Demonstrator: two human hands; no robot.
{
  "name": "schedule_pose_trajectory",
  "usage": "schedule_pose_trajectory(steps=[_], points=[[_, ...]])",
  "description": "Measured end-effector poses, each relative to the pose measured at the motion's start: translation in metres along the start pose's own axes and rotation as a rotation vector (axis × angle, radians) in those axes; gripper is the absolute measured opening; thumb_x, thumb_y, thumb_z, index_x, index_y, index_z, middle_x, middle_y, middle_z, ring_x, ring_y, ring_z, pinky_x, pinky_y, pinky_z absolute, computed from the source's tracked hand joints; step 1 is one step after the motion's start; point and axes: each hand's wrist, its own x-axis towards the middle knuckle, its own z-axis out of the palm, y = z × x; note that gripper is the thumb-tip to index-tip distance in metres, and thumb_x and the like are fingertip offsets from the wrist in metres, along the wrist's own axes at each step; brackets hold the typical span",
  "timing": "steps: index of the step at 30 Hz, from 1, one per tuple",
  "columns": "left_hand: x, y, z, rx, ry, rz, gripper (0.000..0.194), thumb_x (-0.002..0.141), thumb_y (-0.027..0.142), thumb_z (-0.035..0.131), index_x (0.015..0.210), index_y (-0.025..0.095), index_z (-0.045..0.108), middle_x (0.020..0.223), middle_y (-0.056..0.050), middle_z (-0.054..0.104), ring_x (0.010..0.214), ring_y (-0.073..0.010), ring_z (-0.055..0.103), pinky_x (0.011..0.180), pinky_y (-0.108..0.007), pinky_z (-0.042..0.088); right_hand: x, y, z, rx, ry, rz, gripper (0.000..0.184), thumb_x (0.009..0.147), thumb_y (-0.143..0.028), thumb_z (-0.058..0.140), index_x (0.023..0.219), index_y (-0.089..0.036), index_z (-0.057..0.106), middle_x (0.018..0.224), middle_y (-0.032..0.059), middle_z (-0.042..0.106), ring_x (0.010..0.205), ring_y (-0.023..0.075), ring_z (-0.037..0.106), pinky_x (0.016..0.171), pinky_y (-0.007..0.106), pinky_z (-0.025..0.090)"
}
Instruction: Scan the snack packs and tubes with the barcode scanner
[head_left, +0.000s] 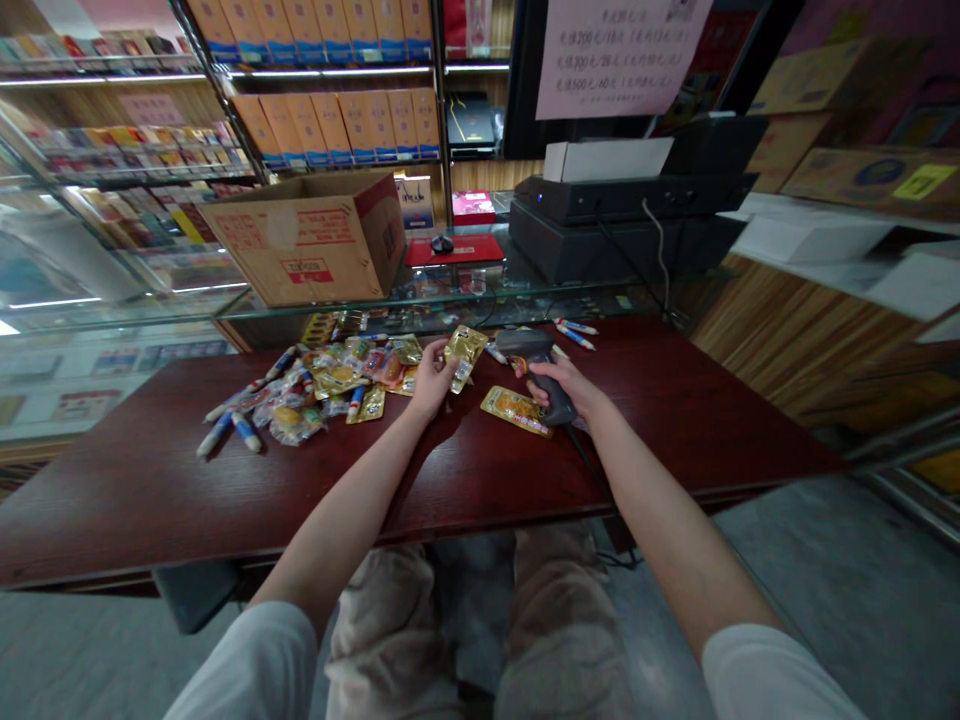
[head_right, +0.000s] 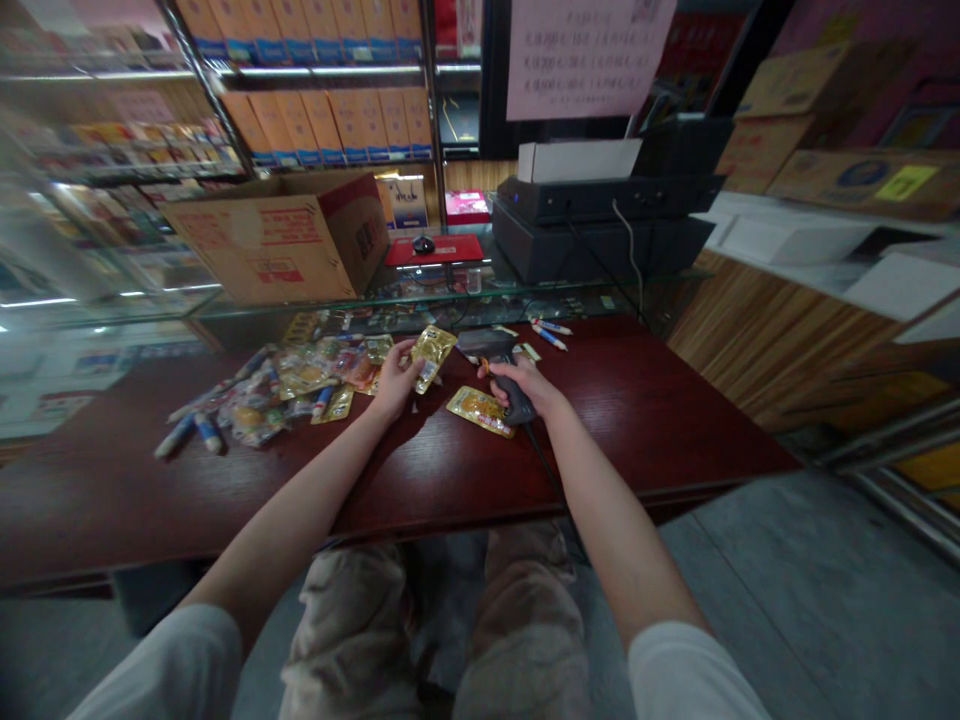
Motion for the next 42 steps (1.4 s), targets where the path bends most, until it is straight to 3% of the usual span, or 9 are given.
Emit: schedule_pose_trajectory(steps=[6, 12, 23, 28, 31, 34, 38, 40, 42], points=[[0.004, 0.000, -0.007, -0.208, 0.008, -0.132, 0.036, 0.064, 0.028, 0.080, 0.092, 0.018, 0.060, 0.086, 0.000, 0.066, 0.078, -0.0146, 0.065, 0.076, -0.030, 0.054, -0.002, -0.004, 0.005, -0.029, -0.063, 0.069, 0.026, 0.076, -0.038, 0.069, 0.089, -0.020, 0.057, 0.052, -0.0067, 0.050, 0.038, 0.0079, 0.039, 0.036, 0.020, 0.034], [0.003, 0.005, -0.009, -0.265, 0.038, -0.137, 0.035, 0.065, 0.023, 0.078, 0.081, 0.020, 0.047, 0.084, 0.004, 0.063, 0.073, -0.0118, 0.063, 0.073, -0.031, 0.057, -0.001, -0.003, 0.004, -0.057, -0.106, 0.092, 0.027, 0.077, -0.040, 0.069, 0.087, -0.018, 0.057, 0.047, -0.0068, 0.048, 0.036, 0.0081, 0.040, 0.037, 0.020, 0.034], [0.002, 0.005, -0.002, -0.237, 0.083, -0.117, 0.031, 0.067, 0.023, 0.073, 0.092, 0.021, 0.053, 0.097, -0.002, 0.066, 0.086, -0.0169, 0.066, 0.079, -0.034, 0.055, -0.002, -0.006, 0.013, 0.013, -0.032, 0.050, 0.033, 0.071, -0.036, 0.076, 0.088, -0.019, 0.054, 0.078, -0.0032, 0.063, 0.041, 0.0045, 0.044, 0.036, 0.019, 0.036], [0.009, 0.007, -0.014, 0.181, 0.169, 0.075, 0.020, 0.074, 0.020, 0.066, 0.092, 0.020, 0.057, 0.095, -0.005, 0.066, 0.097, -0.0224, 0.065, 0.093, -0.037, 0.050, -0.002, -0.005, 0.003, -0.039, -0.056, 0.067, 0.026, 0.076, -0.038, 0.069, 0.088, -0.019, 0.057, 0.053, -0.0050, 0.055, 0.036, 0.0076, 0.042, 0.036, 0.020, 0.034], [0.011, 0.017, -0.027, 0.536, 0.226, 0.218, 0.042, 0.077, 0.015, 0.062, 0.118, 0.021, 0.059, 0.117, -0.011, 0.066, 0.115, -0.0287, 0.060, 0.104, -0.041, 0.043, -0.004, -0.004, -0.001, -0.032, -0.103, 0.098, 0.025, 0.078, -0.040, 0.066, 0.090, -0.019, 0.059, 0.048, -0.0048, 0.052, 0.037, 0.0100, 0.043, 0.035, 0.021, 0.035], [0.011, 0.023, -0.040, 0.880, 0.265, 0.197, 0.052, 0.080, 0.014, 0.055, 0.133, 0.019, 0.055, 0.126, -0.018, 0.063, 0.123, -0.0357, 0.055, 0.107, -0.051, 0.038, -0.006, -0.002, 0.003, -0.013, -0.119, 0.202, 0.027, 0.075, -0.037, 0.071, 0.092, -0.019, 0.058, 0.056, -0.0018, 0.061, 0.041, 0.0114, 0.050, 0.040, 0.024, 0.046], [0.009, 0.026, -0.051, 1.207, 0.357, 0.164, 0.050, 0.084, 0.013, 0.050, 0.133, 0.010, 0.057, 0.138, -0.030, 0.051, 0.128, -0.0452, 0.047, 0.105, -0.063, 0.032, -0.001, 0.005, 0.006, 0.010, -0.110, 0.319, 0.025, 0.073, -0.031, 0.075, 0.087, -0.019, 0.058, 0.056, -0.0017, 0.062, 0.043, 0.0114, 0.054, 0.061, 0.036, 0.060], [0.008, 0.028, -0.052, 1.265, 0.328, 0.221, 0.049, 0.084, 0.012, 0.049, 0.132, 0.012, 0.060, 0.147, -0.029, 0.044, 0.134, -0.0449, 0.042, 0.108, -0.065, 0.027, 0.004, 0.010, 0.003, -0.009, -0.067, 0.297, 0.022, 0.075, -0.034, 0.073, 0.082, -0.018, 0.059, 0.050, -0.0016, 0.058, 0.042, 0.0114, 0.052, 0.057, 0.032, 0.058], [0.008, 0.030, -0.049, 1.236, 0.142, 0.315, 0.048, 0.085, 0.011, 0.049, 0.131, 0.018, 0.062, 0.148, -0.023, 0.046, 0.137, -0.0402, 0.041, 0.112, -0.061, 0.024, 0.009, 0.012, -0.002, -0.053, 0.028, 0.227, 0.021, 0.076, -0.036, 0.071, 0.078, -0.018, 0.060, 0.051, 0.0003, 0.059, 0.041, 0.0111, 0.051, 0.045, 0.026, 0.050]])
